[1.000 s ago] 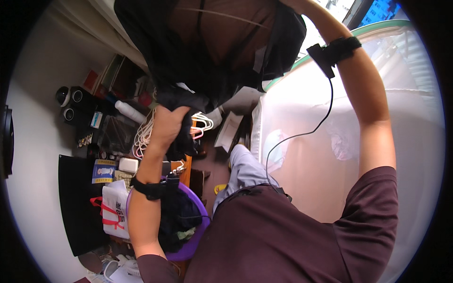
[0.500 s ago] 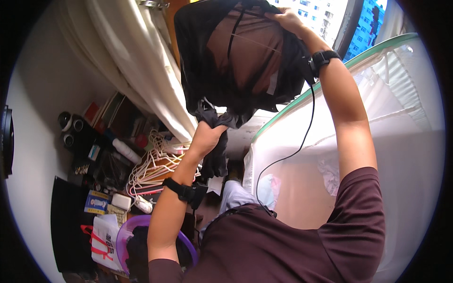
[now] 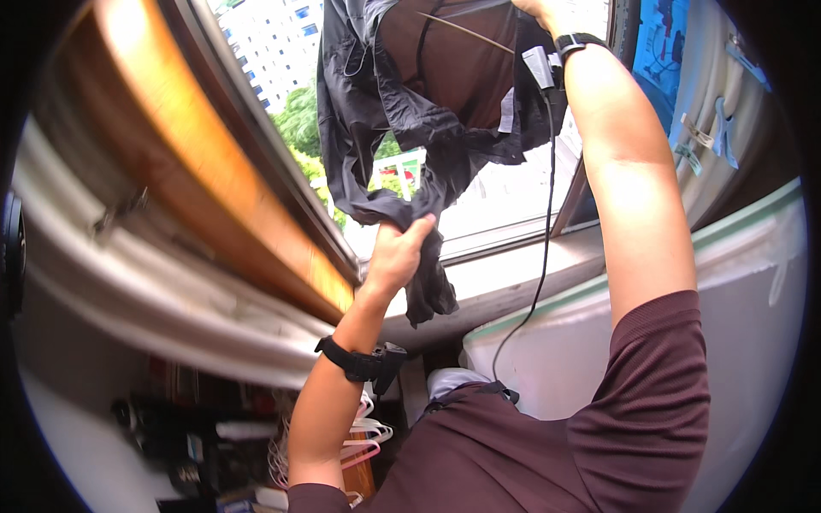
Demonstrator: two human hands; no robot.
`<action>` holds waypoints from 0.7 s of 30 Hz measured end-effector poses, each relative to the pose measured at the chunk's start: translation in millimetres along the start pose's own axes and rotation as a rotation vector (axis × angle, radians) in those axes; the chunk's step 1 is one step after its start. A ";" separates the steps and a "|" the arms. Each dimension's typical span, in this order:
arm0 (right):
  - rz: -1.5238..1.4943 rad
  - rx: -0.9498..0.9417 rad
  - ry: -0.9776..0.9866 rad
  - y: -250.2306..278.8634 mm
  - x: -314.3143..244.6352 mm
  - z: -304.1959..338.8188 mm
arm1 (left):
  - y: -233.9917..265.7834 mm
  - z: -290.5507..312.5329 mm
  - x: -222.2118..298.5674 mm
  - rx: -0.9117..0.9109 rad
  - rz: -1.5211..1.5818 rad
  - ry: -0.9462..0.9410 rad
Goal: The person carries a stack of hangers and a basket of laundry to a desk, opens a window, and then places a black shirt onto a hanger before hanging it on a rack outside.
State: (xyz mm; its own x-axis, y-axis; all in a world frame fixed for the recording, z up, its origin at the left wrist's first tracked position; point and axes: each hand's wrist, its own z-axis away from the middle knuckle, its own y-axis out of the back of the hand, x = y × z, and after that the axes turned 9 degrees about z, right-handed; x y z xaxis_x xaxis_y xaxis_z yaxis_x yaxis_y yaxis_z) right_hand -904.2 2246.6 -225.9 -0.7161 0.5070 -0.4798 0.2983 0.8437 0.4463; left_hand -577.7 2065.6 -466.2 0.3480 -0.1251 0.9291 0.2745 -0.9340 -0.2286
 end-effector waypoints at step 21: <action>-0.390 -0.563 0.086 -161.7 101.0 124.6 | 2.6 -187.7 -99.8 0.013 0.586 0.191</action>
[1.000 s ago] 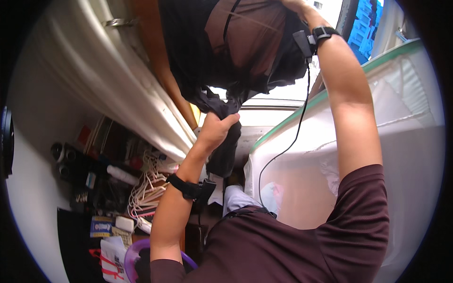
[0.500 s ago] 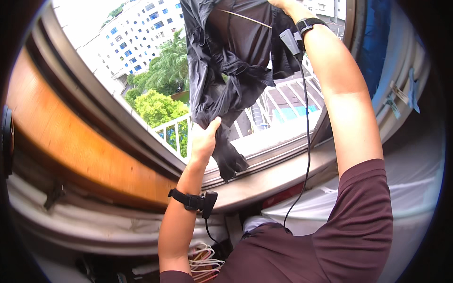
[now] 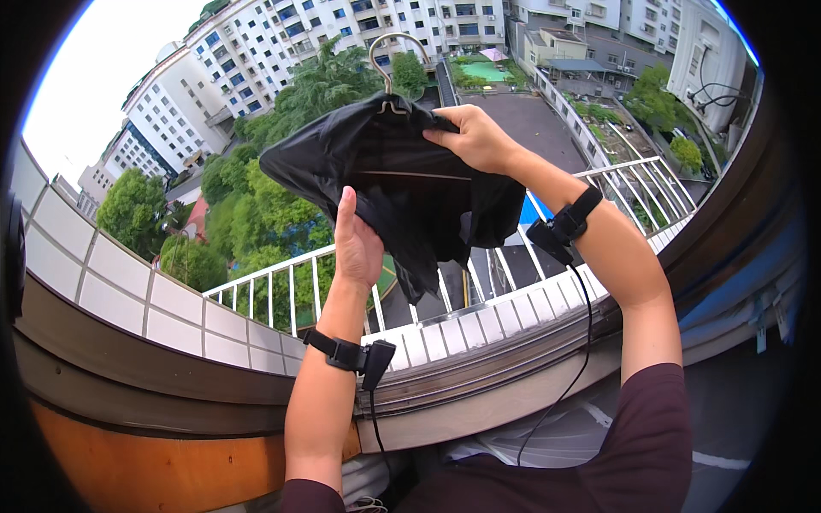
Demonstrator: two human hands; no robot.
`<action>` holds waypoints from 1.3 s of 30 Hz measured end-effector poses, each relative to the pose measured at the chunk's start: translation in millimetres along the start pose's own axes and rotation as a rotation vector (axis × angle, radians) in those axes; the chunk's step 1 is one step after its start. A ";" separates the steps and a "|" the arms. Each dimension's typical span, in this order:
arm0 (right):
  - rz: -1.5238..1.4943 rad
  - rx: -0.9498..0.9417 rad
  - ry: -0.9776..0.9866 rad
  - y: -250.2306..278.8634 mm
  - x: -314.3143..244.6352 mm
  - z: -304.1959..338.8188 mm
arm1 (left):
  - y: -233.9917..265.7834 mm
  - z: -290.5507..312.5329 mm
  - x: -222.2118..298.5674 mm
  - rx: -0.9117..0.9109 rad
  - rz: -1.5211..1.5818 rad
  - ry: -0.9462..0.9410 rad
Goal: The person carries a stack of hangers and a basket of laundry to a desk, opens a window, and then places a black shirt onto a hanger before hanging it on a rack outside.
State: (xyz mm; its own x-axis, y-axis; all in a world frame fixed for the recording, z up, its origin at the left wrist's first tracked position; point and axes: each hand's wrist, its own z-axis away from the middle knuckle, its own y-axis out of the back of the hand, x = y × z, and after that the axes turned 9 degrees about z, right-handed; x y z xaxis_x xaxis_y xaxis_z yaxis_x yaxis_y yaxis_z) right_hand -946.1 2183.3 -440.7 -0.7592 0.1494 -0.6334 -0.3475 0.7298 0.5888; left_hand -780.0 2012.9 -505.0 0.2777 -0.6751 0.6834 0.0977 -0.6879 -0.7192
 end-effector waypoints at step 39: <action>0.998 -0.347 0.383 -10.0 1.5 -119.9 | 51.7 -141.6 -8.8 0.459 -0.311 -0.149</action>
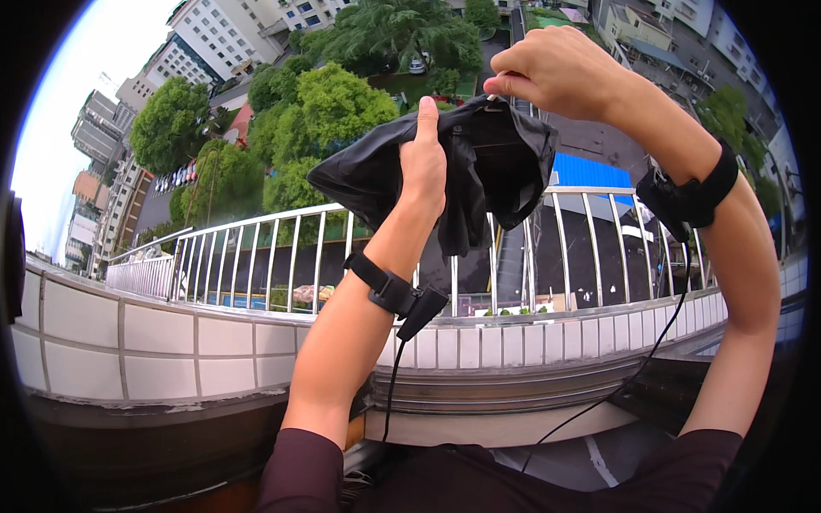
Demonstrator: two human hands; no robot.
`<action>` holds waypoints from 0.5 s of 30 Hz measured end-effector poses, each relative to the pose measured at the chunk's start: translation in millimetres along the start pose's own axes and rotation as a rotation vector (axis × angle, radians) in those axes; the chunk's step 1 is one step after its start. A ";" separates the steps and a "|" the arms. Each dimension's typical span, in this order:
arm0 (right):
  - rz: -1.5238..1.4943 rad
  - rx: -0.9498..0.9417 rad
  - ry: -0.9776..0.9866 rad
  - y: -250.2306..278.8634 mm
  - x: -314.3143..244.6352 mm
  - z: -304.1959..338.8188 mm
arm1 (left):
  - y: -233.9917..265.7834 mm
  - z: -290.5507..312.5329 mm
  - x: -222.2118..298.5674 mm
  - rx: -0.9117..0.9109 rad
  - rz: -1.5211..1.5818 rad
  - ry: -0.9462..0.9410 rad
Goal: The person carries a stack of hangers and a basket of laundry to a desk, opens a window, and then places a black shirt onto a hanger before hanging it on a rack outside.
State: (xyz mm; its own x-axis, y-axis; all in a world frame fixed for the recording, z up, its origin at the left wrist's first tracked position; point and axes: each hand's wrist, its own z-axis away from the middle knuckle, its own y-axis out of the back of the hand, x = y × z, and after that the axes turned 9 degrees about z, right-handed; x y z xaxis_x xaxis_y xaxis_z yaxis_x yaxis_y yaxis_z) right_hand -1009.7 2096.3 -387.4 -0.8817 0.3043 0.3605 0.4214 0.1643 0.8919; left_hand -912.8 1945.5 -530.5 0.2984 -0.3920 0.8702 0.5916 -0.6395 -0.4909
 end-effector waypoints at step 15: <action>0.297 0.578 -0.456 -63.3 154.9 -10.1 | 47.3 -114.0 -38.3 -0.446 -1.221 -0.391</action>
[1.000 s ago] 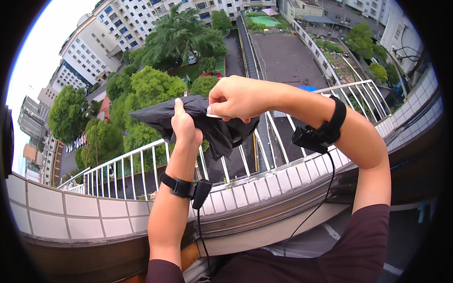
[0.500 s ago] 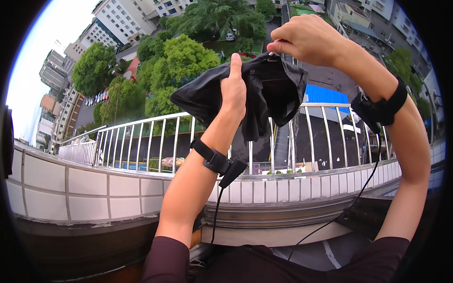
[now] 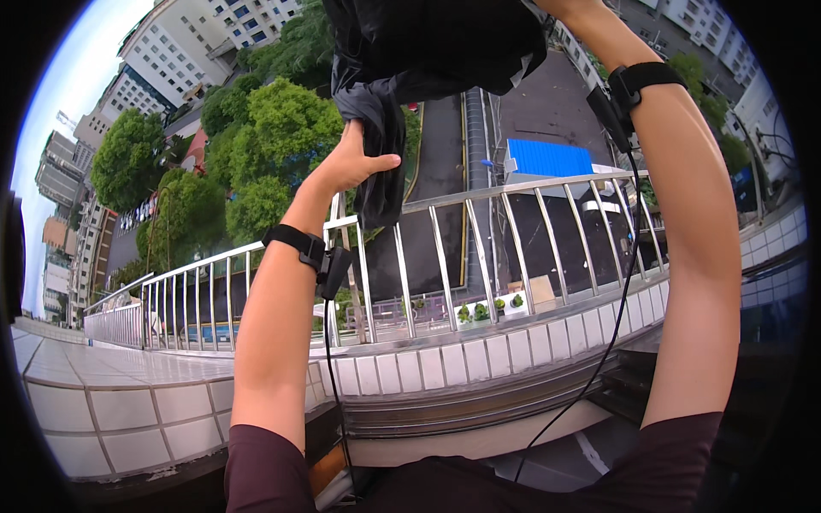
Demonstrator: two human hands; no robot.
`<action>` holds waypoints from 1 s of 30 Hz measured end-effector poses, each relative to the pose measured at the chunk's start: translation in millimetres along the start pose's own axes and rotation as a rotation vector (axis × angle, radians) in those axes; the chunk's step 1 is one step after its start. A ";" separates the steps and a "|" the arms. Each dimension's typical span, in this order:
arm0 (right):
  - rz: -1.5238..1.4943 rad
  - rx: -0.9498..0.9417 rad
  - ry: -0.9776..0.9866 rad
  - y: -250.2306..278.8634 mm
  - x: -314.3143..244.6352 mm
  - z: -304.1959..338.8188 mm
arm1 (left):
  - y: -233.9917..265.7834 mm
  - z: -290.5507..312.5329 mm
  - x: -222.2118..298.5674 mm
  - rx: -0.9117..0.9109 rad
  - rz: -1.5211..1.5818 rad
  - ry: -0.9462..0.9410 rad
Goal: The person carries a stack of hangers and a basket of laundry to a desk, opens a window, and then places a black shirt onto a hanger before hanging it on a rack outside.
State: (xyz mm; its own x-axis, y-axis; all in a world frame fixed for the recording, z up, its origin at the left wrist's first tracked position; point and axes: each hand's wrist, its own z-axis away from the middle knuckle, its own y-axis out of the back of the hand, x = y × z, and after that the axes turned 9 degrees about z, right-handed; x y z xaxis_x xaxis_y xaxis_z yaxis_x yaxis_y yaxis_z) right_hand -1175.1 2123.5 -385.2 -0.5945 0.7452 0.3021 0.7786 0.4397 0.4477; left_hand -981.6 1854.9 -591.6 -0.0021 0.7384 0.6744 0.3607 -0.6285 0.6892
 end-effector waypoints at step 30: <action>-0.368 -1.002 -0.545 -216.6 -167.8 297.5 | -99.0 238.6 -20.4 -0.395 0.294 0.385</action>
State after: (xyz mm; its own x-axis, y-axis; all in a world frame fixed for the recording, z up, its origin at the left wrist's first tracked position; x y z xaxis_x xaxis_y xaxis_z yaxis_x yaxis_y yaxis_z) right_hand -1184.3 2052.4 -783.2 -0.3976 0.8771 -0.2694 -0.0672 0.2650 0.9619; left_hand -794.7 1960.4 -736.8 -0.3172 0.4260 0.8473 0.0255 -0.8893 0.4567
